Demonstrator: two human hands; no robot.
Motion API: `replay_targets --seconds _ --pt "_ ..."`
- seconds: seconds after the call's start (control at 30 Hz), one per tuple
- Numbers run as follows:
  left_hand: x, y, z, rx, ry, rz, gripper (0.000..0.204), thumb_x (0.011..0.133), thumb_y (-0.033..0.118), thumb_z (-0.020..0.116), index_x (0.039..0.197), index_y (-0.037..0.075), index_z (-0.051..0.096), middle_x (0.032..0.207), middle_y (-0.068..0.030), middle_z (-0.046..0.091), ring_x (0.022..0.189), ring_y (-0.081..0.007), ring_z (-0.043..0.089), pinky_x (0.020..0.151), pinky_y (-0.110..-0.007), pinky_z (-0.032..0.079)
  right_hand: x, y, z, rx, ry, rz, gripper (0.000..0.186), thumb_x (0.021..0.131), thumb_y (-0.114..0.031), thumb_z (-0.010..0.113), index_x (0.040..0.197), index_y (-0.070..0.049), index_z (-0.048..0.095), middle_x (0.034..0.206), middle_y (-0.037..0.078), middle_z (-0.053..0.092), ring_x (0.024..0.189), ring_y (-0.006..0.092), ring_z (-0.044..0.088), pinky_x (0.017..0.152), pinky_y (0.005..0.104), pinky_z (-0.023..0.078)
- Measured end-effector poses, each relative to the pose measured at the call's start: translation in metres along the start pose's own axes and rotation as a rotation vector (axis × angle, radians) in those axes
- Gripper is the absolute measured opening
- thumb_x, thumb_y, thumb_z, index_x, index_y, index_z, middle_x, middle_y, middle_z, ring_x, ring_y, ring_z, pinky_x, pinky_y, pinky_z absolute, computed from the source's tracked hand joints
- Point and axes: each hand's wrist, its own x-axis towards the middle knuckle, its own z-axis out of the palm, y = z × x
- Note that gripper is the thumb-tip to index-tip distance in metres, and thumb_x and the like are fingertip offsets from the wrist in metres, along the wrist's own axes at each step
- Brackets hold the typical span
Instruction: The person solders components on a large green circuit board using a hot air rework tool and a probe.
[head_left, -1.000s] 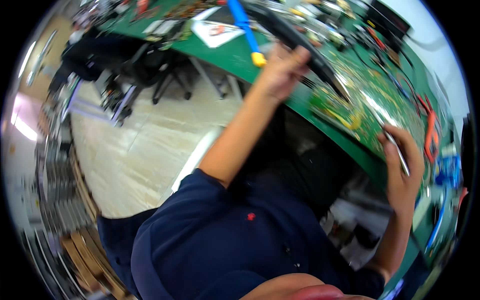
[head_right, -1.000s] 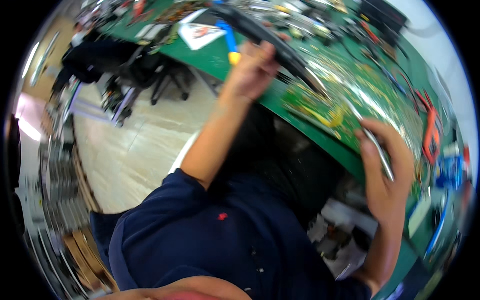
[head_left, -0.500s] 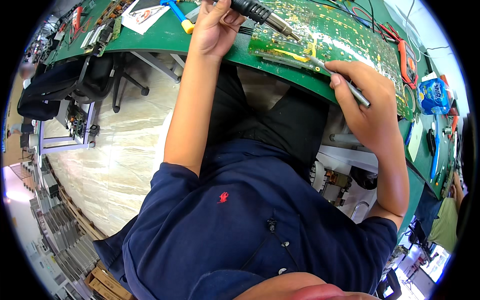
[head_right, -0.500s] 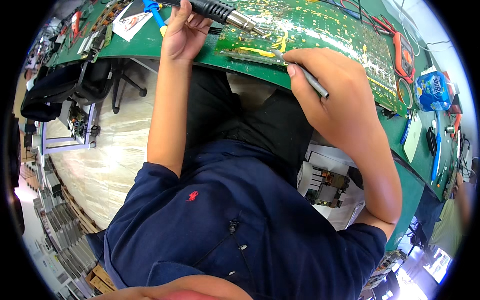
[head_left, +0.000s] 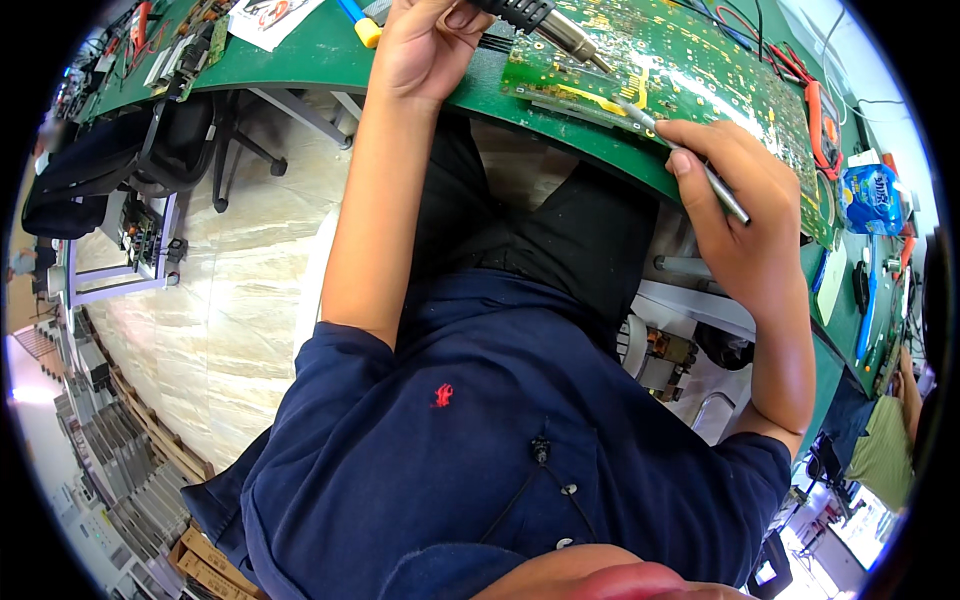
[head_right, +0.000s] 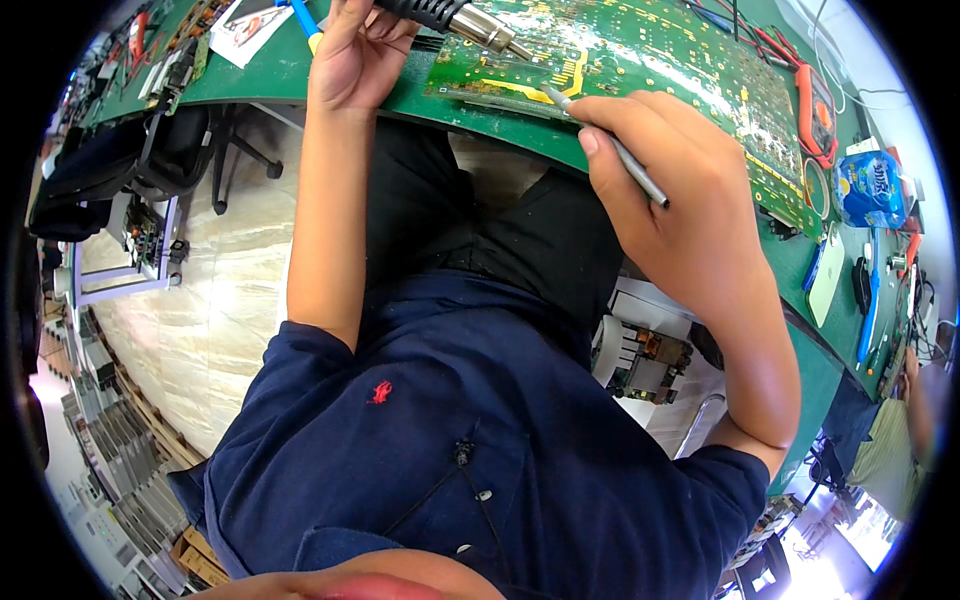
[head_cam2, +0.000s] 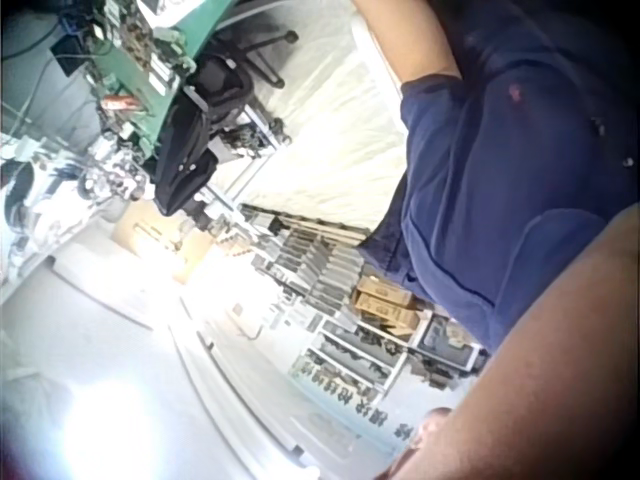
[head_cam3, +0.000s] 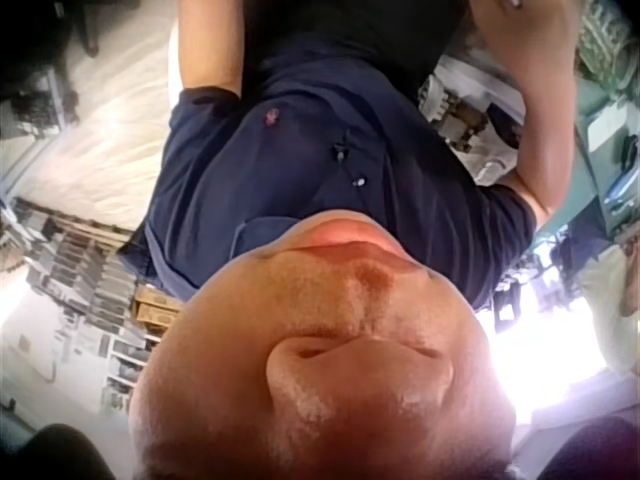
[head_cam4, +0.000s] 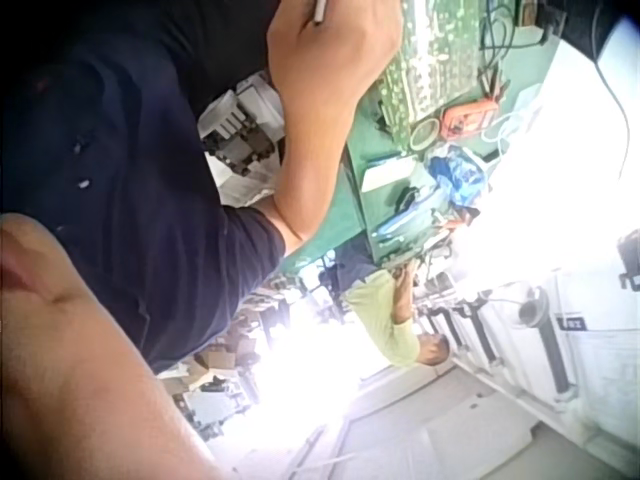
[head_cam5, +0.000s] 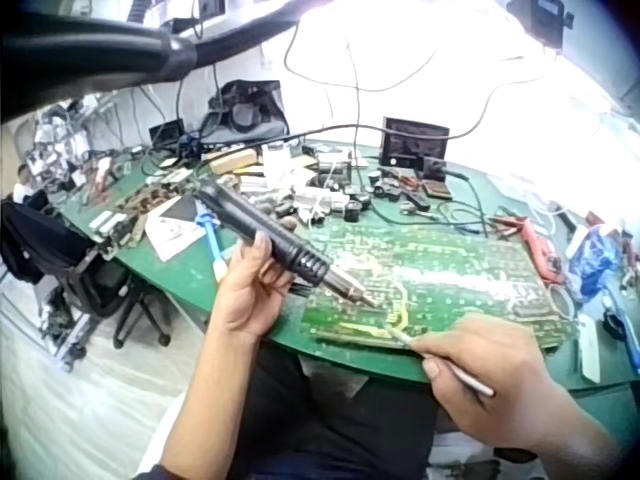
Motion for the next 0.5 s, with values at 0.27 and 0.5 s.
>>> replay_targets --seconds 0.27,0.5 --pt "0.002 0.000 0.005 -0.021 -0.025 -0.003 0.041 0.098 0.025 0.062 0.127 -0.004 0.054 0.068 0.0078 0.044 0.058 -0.0027 0.039 0.057 -0.019 0.032 0.000 -0.003 -0.005 0.010 0.014 0.064 0.014 0.089 -0.004 0.062 0.100 0.001 0.068 0.086 0.015 0.068 0.074 0.0284 0.065 0.068 0.0325 0.050" --pt "0.003 -0.004 0.001 -0.042 -0.084 -0.016 0.041 0.098 0.024 0.061 0.126 -0.005 0.054 0.070 0.0074 0.046 0.059 -0.0021 0.039 0.057 -0.020 0.032 0.000 -0.003 -0.016 0.011 0.038 0.190 0.017 0.094 -0.008 0.060 0.105 0.000 0.069 0.085 0.010 0.068 0.076 0.0153 0.064 0.070 0.0270 0.049"
